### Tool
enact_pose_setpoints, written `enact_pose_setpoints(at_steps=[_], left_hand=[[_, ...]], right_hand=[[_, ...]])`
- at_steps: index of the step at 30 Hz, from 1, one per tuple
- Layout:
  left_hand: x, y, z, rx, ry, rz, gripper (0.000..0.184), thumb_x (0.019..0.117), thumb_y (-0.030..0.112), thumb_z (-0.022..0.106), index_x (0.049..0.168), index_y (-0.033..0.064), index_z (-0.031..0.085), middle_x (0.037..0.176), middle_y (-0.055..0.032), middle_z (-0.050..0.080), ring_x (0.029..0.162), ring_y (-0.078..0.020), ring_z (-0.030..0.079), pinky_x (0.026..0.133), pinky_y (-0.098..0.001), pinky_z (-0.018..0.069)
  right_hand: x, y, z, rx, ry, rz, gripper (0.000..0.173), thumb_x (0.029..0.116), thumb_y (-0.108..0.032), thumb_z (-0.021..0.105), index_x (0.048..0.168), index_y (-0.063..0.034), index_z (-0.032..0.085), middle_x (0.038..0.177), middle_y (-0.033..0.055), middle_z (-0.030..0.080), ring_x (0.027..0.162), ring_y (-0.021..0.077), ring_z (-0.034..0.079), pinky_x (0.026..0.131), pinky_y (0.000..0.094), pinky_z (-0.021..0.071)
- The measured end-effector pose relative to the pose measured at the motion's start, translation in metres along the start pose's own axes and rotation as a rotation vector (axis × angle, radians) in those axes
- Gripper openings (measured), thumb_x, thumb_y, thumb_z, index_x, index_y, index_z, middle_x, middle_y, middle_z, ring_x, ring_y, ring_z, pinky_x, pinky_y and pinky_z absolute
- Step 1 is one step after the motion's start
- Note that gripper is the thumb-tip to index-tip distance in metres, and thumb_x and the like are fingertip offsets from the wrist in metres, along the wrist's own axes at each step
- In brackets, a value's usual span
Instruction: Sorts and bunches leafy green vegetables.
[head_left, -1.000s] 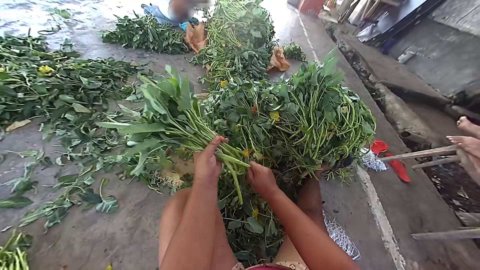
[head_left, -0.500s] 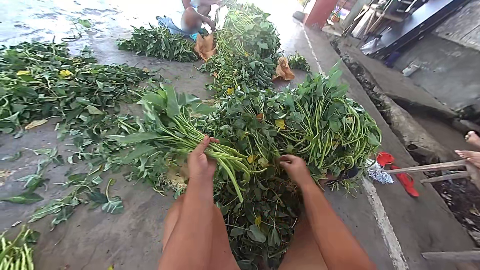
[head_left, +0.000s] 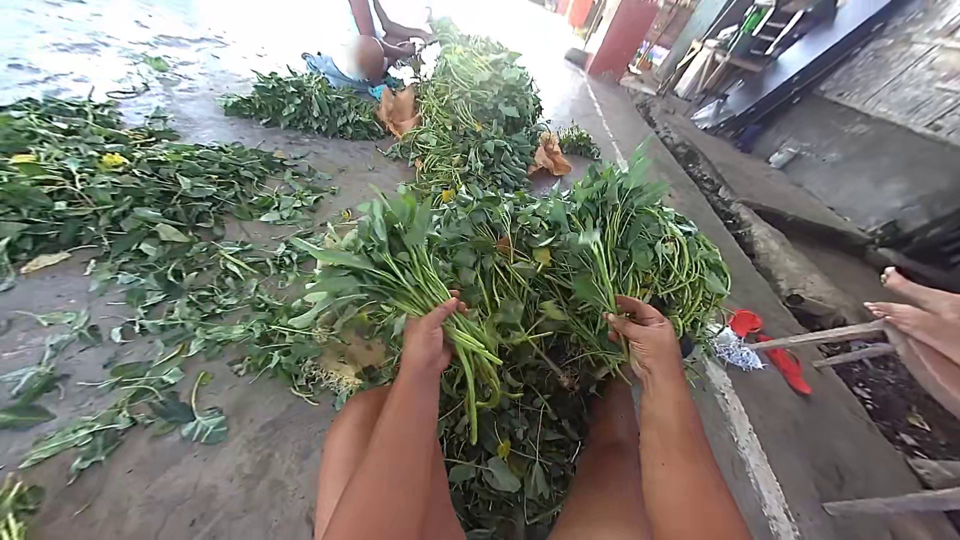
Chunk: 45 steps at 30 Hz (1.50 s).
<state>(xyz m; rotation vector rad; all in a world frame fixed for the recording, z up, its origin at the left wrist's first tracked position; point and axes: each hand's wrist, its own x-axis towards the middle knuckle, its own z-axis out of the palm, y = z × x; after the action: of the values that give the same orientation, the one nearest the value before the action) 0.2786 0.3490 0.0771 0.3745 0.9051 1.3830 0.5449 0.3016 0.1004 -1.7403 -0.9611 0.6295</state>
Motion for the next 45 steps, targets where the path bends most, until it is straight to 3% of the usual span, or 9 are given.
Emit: enact_pose_setpoints(at_steps=[12,17,20,26,33,36,39,41,45], left_hand=[[-0.001,-0.008,-0.016,0.193,-0.203,-0.127,0.026,0.0967,-0.010,0.055,0.122,-0.0024,0.053,0.101,-0.0097,0.071,0.089,-0.0153,0.070,0.081,-0.0316,0.0585],[0.007,-0.003,-0.040,0.237,-0.187,-0.092,0.019,0.0972,-0.007,0.053,0.113,0.0011,0.059,0.094,-0.0086,0.073,0.082,-0.0166,0.072,0.074,-0.0316,0.0607],[0.009,0.009,-0.049,0.099,-0.091,0.100,0.020,0.0948,-0.011,0.052,0.108,0.0037,0.056,0.086,-0.0058,0.071,0.075,-0.0151,0.070,0.071,-0.0305,0.0608],[0.025,0.055,-0.083,-0.223,0.197,0.468,0.020,0.1036,-0.001,0.044,0.116,0.0108,0.054,0.092,0.0008,0.066,0.085,-0.0121,0.069,0.082,-0.0313,0.0604],[0.020,0.042,-0.062,-0.065,0.131,0.220,0.024,0.0989,-0.007,0.048,0.116,0.0065,0.057,0.092,-0.0044,0.068,0.080,-0.0143,0.069,0.075,-0.0306,0.0608],[0.027,0.045,-0.062,0.030,0.194,0.192,0.025,0.0949,-0.011,0.055,0.116,0.0031,0.057,0.094,-0.0076,0.070,0.079,-0.0158,0.070,0.072,-0.0306,0.0606],[0.032,0.049,-0.064,0.110,0.239,0.175,0.024,0.0931,-0.013,0.058,0.112,0.0028,0.058,0.092,-0.0070,0.070,0.077,-0.0148,0.069,0.071,-0.0296,0.0600],[0.033,0.049,-0.064,0.139,0.227,0.136,0.025,0.0936,-0.012,0.057,0.113,0.0036,0.058,0.091,-0.0064,0.070,0.077,-0.0147,0.069,0.071,-0.0295,0.0598],[0.029,0.035,-0.050,0.238,0.123,0.050,0.027,0.0915,-0.012,0.060,0.114,0.0024,0.059,0.085,-0.0055,0.068,0.071,-0.0134,0.067,0.067,-0.0279,0.0595]], right_hand=[[-0.062,-0.019,0.121,-0.099,-0.594,-0.162,0.039,0.0986,-0.001,0.058,0.137,0.0043,0.059,0.137,0.0229,0.059,0.120,0.0245,0.060,0.101,0.0339,0.0493],[-0.049,-0.011,0.133,-0.300,-0.895,-0.195,0.035,0.1068,-0.021,0.055,0.134,0.0003,0.062,0.109,0.0150,0.070,0.092,0.0178,0.065,0.086,0.0363,0.0526],[-0.061,-0.001,0.137,-0.260,-0.902,-0.273,0.027,0.1052,-0.020,0.056,0.103,0.0044,0.066,0.077,0.0058,0.059,0.067,0.0092,0.053,0.067,0.0283,0.0471],[-0.066,0.111,0.148,-0.852,-1.386,0.036,0.032,0.1014,-0.013,0.061,0.129,0.0024,0.066,0.130,0.0300,0.062,0.123,0.0434,0.059,0.106,0.0603,0.0434],[-0.034,0.138,0.209,-0.746,-0.801,0.176,0.070,0.0972,-0.012,0.066,0.159,-0.0082,0.035,0.169,0.0257,0.010,0.146,0.0475,0.034,0.117,0.0555,0.0364],[-0.016,0.139,0.213,-0.522,-0.772,0.219,0.067,0.0996,-0.010,0.064,0.157,0.0030,0.032,0.162,0.0280,0.030,0.148,0.0403,0.036,0.121,0.0502,0.0312],[-0.021,0.107,0.198,-0.076,-0.604,0.195,0.032,0.0994,-0.001,0.060,0.130,0.0103,0.060,0.129,0.0220,0.065,0.117,0.0225,0.063,0.102,0.0343,0.0488],[-0.034,0.079,0.181,0.207,-0.525,0.174,0.018,0.0941,0.010,0.058,0.112,0.0105,0.059,0.101,0.0112,0.067,0.089,0.0100,0.065,0.082,0.0246,0.0547],[-0.051,0.054,0.149,0.479,-0.518,0.088,0.037,0.0893,0.010,0.055,0.125,0.0064,0.046,0.093,0.0005,0.068,0.085,0.0067,0.068,0.081,0.0250,0.0582]])
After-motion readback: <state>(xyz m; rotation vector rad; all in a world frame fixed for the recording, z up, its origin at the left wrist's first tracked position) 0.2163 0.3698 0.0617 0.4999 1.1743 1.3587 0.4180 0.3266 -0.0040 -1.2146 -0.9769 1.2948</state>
